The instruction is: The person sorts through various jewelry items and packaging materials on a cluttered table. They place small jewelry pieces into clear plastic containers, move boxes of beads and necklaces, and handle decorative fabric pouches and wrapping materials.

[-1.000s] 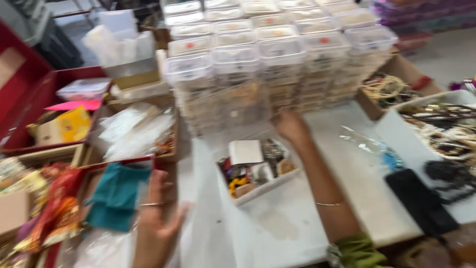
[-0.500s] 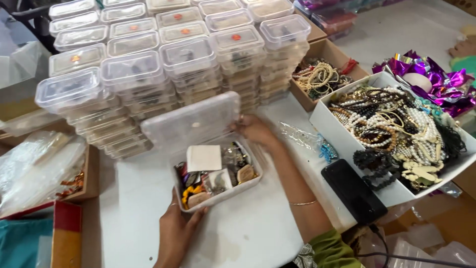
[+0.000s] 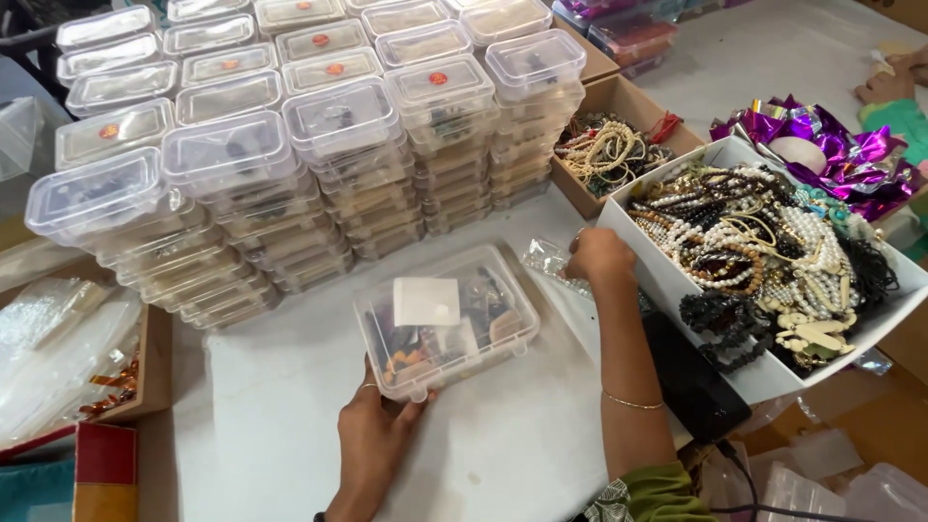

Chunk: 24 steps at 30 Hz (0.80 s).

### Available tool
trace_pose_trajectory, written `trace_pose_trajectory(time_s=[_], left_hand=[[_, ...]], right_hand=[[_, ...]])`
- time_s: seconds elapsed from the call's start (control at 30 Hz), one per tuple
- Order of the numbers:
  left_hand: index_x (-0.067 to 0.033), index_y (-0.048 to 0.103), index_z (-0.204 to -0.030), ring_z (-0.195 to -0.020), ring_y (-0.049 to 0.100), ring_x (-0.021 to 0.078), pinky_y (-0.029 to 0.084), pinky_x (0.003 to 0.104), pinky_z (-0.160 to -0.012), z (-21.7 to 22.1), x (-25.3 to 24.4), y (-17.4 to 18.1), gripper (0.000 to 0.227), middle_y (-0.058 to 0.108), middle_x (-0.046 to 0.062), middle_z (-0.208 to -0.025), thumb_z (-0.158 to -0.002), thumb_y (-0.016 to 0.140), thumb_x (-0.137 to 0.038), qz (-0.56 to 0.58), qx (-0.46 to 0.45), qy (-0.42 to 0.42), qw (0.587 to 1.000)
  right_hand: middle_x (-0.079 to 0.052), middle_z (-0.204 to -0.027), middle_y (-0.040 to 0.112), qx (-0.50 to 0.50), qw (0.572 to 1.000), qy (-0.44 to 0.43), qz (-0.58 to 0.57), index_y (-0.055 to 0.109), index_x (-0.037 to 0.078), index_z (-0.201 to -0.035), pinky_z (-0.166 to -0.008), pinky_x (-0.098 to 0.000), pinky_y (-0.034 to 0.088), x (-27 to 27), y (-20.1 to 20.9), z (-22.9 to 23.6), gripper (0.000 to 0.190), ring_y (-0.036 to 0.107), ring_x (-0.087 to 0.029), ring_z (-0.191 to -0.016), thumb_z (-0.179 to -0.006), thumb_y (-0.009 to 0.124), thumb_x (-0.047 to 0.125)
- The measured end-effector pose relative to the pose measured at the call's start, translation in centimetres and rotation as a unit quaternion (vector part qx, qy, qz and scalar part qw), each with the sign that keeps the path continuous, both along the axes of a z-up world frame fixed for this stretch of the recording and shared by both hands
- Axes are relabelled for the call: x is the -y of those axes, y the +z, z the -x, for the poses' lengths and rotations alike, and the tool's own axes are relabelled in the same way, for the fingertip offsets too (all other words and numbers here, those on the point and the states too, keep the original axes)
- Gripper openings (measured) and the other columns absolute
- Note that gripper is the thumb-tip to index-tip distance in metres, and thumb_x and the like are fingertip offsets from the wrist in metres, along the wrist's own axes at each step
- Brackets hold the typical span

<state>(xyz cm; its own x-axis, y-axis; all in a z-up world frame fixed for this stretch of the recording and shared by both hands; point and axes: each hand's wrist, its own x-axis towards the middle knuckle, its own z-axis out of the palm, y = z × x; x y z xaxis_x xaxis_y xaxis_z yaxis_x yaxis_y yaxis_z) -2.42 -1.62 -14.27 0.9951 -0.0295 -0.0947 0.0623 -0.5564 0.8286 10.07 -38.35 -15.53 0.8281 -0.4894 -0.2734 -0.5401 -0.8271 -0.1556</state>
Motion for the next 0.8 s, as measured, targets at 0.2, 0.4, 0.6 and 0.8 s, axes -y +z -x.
trace_pose_trajectory(time_s=[0.2,0.4,0.6,0.8], left_hand=[[-0.0087,0.042,-0.153,-0.082,0.081,0.0176,0.063,0.031,-0.072,-0.7,2.0,-0.4,0.088,0.081,0.009,-0.096,-0.077,0.084,-0.021,0.009,0.014,-0.022,1.000],[-0.0058,0.033,-0.157,-0.080,0.080,0.0176,0.064,0.031,-0.068,-1.6,4.1,-0.7,0.093,0.080,0.011,-0.096,-0.079,0.082,-0.022,0.028,0.067,-0.053,0.996],[-0.0013,0.031,-0.154,-0.074,0.079,0.0218,0.062,0.034,-0.061,-1.7,5.0,0.0,0.092,0.077,0.016,-0.094,-0.081,0.081,-0.027,-0.011,0.103,-0.060,0.993],[0.0094,0.030,-0.151,-0.066,0.075,0.0290,0.060,0.039,-0.057,-1.8,6.5,-2.0,0.095,0.076,0.020,-0.085,-0.083,0.080,-0.035,-0.061,0.111,-0.057,0.990]], right_hand=[[-0.010,-0.129,0.070,0.007,0.990,-0.134,0.033,0.078,0.020,-0.118,-0.099,-0.0424,0.052,1.6,0.0,1.0,0.052,0.065,-0.030,-0.121,-0.072,0.095,0.036],[-0.011,-0.123,0.072,0.035,0.989,-0.143,0.026,0.078,0.018,-0.116,-0.099,-0.0426,0.053,0.8,2.6,3.4,0.052,0.068,-0.030,-0.117,-0.070,0.094,0.035],[-0.020,-0.090,0.078,0.081,0.983,-0.054,-0.157,0.077,0.006,-0.108,-0.082,-0.0428,0.059,-2.6,5.8,5.1,0.066,0.075,-0.031,-0.082,-0.092,0.055,0.066],[-0.019,-0.083,0.076,0.091,0.969,-0.067,-0.219,0.074,-0.003,-0.101,-0.068,-0.0365,0.062,-5.6,11.7,7.1,0.089,0.078,-0.027,-0.065,-0.089,0.045,0.081]])
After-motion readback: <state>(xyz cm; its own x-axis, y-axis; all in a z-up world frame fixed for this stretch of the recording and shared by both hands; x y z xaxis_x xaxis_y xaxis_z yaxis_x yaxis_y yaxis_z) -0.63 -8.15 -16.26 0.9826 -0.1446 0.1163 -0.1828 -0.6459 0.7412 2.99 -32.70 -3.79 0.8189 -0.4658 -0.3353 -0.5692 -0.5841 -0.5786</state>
